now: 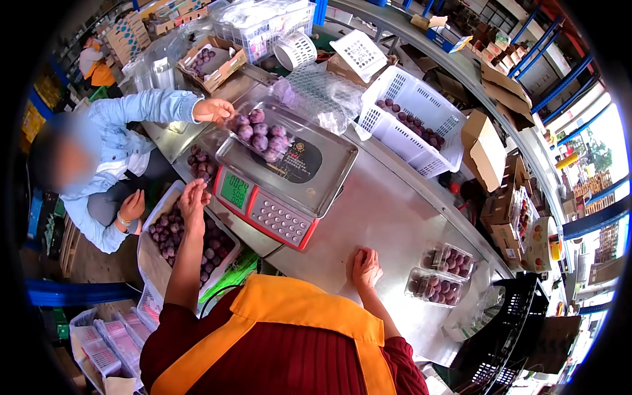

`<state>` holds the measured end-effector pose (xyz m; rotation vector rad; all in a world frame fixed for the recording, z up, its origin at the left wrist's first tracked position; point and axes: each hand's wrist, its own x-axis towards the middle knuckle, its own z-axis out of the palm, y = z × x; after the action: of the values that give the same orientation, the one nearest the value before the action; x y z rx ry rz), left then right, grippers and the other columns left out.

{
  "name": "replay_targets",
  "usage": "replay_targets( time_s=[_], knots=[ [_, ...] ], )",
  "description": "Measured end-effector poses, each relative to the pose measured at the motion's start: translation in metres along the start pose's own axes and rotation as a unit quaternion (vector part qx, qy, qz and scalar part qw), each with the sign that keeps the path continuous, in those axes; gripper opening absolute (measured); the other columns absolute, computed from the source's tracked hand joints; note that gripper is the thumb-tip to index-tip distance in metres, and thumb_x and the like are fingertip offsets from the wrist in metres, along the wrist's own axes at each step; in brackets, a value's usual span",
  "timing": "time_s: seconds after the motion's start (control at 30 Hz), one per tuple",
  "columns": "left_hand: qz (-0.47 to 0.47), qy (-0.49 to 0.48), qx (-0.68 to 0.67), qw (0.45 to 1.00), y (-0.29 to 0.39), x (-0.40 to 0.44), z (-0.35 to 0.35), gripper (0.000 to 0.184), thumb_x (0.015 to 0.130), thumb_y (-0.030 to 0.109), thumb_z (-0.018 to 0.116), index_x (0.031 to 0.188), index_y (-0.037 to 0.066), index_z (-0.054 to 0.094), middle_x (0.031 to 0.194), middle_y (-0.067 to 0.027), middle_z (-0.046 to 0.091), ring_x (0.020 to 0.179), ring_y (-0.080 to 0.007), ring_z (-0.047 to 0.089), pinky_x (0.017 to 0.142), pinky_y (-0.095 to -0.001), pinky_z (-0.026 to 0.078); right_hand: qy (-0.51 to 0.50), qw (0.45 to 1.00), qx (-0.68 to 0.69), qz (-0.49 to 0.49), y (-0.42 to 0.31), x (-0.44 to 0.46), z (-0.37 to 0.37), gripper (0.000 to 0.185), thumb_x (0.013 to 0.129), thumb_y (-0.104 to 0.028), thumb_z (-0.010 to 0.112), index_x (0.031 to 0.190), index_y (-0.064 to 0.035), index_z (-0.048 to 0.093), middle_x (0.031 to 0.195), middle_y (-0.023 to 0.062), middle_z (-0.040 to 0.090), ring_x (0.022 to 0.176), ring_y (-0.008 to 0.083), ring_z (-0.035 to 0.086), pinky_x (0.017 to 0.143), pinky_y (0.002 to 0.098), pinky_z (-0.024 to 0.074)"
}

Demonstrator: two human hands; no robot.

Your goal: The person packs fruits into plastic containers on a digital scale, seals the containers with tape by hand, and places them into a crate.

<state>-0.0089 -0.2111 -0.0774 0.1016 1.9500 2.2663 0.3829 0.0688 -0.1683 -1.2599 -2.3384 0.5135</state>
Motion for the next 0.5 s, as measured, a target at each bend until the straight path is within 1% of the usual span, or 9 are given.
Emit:
replay_targets(
  time_s=[0.03,0.07,0.17,0.2,0.3,0.37,0.43,0.5],
  knots=[
    [0.017,-0.004,-0.009,1.000,0.004,-0.002,0.004,0.019,0.097,0.018,0.062,0.111,0.007,0.063,0.098,-0.0018,0.065,0.070,-0.0073,0.060,0.062,-0.0205,0.046,-0.003,1.000,0.009,-0.001,-0.001,0.000,0.000,0.016,0.094,-0.027,0.053,0.099,-0.0150,0.061,0.092,0.0081,0.065,0.079,0.0311,0.064,0.066,0.0425,0.0506],
    [0.034,-0.009,-0.017,0.999,0.009,-0.004,0.006,0.018,0.097,0.019,0.061,0.111,0.007,0.063,0.098,-0.0019,0.065,0.070,-0.0070,0.060,0.062,-0.0205,0.046,0.016,0.999,0.027,-0.010,0.000,0.000,0.000,0.015,0.093,-0.025,0.056,0.101,-0.0130,0.062,0.087,0.0075,0.064,0.074,0.0266,0.064,0.066,0.0399,0.0505],
    [0.054,-0.018,-0.008,0.998,0.021,-0.006,0.009,0.018,0.097,0.019,0.061,0.111,0.006,0.063,0.098,-0.0022,0.065,0.070,-0.0069,0.059,0.062,-0.0204,0.045,0.068,0.980,0.164,0.084,0.019,0.013,0.013,0.017,0.094,-0.023,0.058,0.103,-0.0089,0.062,0.080,0.0057,0.061,0.064,0.0185,0.061,0.060,0.0341,0.0492],
    [0.058,-0.018,-0.002,0.998,0.025,-0.005,0.010,0.018,0.098,0.018,0.060,0.111,0.006,0.063,0.098,-0.0024,0.066,0.071,-0.0069,0.059,0.062,-0.0203,0.045,0.036,0.903,0.378,0.201,0.023,0.024,0.013,0.019,0.097,-0.021,0.056,0.105,-0.0043,0.060,0.079,0.0048,0.059,0.056,0.0111,0.054,0.052,0.0269,0.0454],
    [0.094,-0.021,-0.007,0.995,0.042,-0.007,0.013,0.017,0.099,0.017,0.059,0.111,0.006,0.063,0.096,-0.0018,0.065,0.069,-0.0053,0.058,0.061,-0.0189,0.043,0.106,0.901,0.393,0.152,0.010,0.055,-0.005,0.020,0.098,-0.019,0.053,0.106,-0.0022,0.059,0.080,0.0061,0.059,0.051,0.0086,0.050,0.048,0.0226,0.0416],
    [0.126,-0.001,0.017,0.992,0.041,0.003,0.004,0.017,0.099,0.017,0.057,0.111,0.006,0.062,0.094,-0.0022,0.065,0.068,-0.0055,0.058,0.060,-0.0189,0.042,0.103,0.907,0.388,0.126,0.012,0.070,-0.011,0.019,0.098,-0.018,0.053,0.107,-0.0017,0.058,0.080,0.0066,0.059,0.050,0.0087,0.050,0.048,0.0227,0.0420],
    [0.149,0.035,0.064,0.986,0.034,0.020,-0.013,0.015,0.098,0.015,0.058,0.110,0.006,0.063,0.094,-0.0022,0.066,0.067,-0.0061,0.057,0.062,-0.0200,0.044,0.099,0.913,0.379,0.113,0.015,0.071,-0.008,0.019,0.098,-0.017,0.052,0.107,-0.0013,0.057,0.080,0.0068,0.059,0.050,0.0088,0.050,0.048,0.0229,0.0425],
    [0.198,0.039,0.217,0.955,0.002,0.056,-0.040,0.015,0.096,0.013,0.059,0.108,0.005,0.065,0.089,-0.0016,0.066,0.074,-0.0073,0.060,0.060,-0.0226,0.048,0.094,0.921,0.361,0.116,0.023,0.064,0.001,0.019,0.098,-0.017,0.052,0.108,-0.0011,0.057,0.080,0.0068,0.059,0.050,0.0088,0.050,0.048,0.0231,0.0430]
  ],
)
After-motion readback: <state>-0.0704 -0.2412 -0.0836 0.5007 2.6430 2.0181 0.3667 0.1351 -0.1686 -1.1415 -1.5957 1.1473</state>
